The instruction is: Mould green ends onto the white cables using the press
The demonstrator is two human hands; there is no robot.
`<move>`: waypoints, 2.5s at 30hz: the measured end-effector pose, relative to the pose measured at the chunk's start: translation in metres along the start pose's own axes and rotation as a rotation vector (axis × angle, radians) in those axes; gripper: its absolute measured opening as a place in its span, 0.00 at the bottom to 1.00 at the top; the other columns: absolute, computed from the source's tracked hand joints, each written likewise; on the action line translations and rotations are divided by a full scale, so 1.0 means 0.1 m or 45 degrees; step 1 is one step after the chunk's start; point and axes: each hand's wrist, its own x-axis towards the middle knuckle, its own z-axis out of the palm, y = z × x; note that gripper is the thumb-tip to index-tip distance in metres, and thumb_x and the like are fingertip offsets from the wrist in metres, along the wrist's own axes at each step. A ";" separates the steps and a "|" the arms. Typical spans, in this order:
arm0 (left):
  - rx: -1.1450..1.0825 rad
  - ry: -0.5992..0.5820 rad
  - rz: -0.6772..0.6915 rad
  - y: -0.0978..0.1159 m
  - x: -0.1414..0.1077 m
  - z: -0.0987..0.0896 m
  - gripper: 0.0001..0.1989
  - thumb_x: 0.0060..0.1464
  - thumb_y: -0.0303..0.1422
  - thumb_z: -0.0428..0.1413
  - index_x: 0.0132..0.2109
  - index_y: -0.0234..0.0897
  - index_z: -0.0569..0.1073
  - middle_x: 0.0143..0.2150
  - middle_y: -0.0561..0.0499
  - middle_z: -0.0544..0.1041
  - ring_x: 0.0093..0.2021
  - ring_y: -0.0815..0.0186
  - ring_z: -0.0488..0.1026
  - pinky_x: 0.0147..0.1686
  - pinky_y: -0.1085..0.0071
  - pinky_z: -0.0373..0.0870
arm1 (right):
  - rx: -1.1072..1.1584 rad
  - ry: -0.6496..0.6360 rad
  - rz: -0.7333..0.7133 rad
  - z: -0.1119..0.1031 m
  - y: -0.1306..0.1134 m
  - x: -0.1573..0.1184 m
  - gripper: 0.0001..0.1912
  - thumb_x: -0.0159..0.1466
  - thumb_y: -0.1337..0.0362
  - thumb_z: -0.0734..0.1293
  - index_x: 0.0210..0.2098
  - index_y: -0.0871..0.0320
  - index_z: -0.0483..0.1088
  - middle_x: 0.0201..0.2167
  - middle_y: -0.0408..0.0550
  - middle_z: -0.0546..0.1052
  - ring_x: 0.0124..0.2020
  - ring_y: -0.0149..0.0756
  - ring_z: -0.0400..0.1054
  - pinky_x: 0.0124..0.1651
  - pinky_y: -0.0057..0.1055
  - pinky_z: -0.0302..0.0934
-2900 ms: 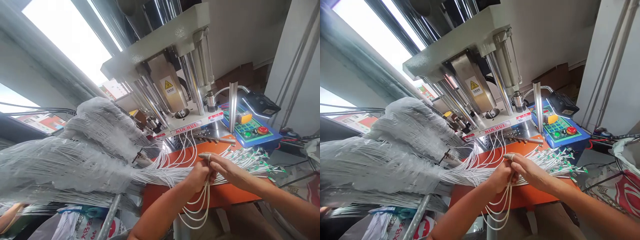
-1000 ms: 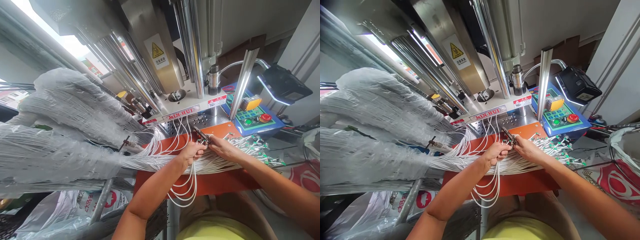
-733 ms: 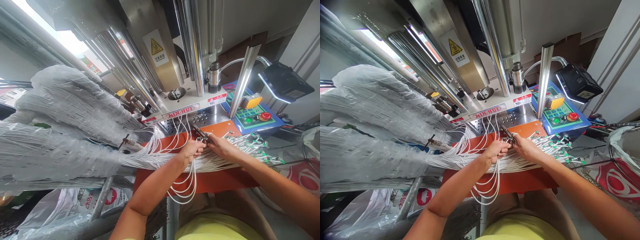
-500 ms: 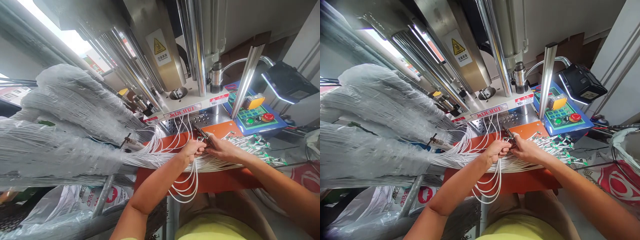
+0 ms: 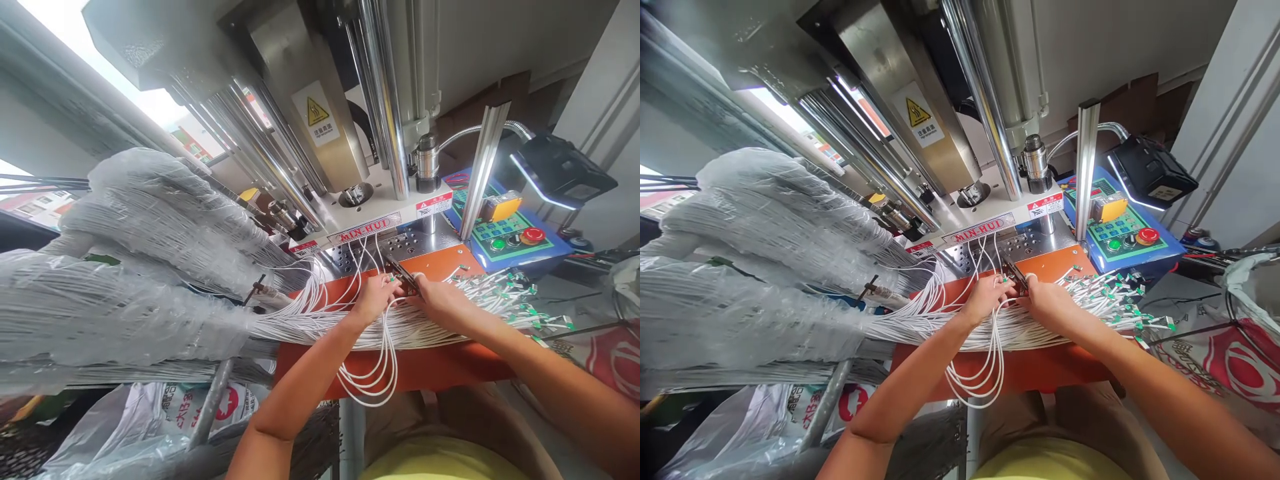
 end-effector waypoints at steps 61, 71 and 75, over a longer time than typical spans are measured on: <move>-0.279 0.073 -0.315 0.09 0.02 0.08 0.07 0.45 0.32 0.58 0.24 0.33 0.70 0.15 0.58 0.64 0.13 0.79 0.52 0.14 0.78 0.43 | -0.055 0.050 0.002 0.03 0.03 0.01 0.15 0.67 0.53 0.57 0.45 0.58 0.59 0.35 0.54 0.78 0.36 0.48 0.74 0.29 0.32 0.49; -0.269 0.114 -0.214 0.06 0.01 0.10 0.07 0.44 0.32 0.56 0.23 0.34 0.69 0.14 0.59 0.64 0.12 0.79 0.53 0.14 0.78 0.44 | -0.079 0.058 -0.017 0.04 0.04 0.02 0.16 0.68 0.52 0.56 0.45 0.58 0.59 0.34 0.54 0.78 0.35 0.48 0.74 0.29 0.32 0.49; -0.338 0.139 -0.228 0.06 0.04 0.14 0.07 0.44 0.31 0.56 0.23 0.34 0.68 0.14 0.59 0.63 0.12 0.79 0.52 0.14 0.78 0.43 | -0.072 0.048 -0.012 0.03 0.03 0.01 0.16 0.67 0.52 0.57 0.46 0.58 0.58 0.35 0.54 0.78 0.36 0.49 0.74 0.29 0.32 0.50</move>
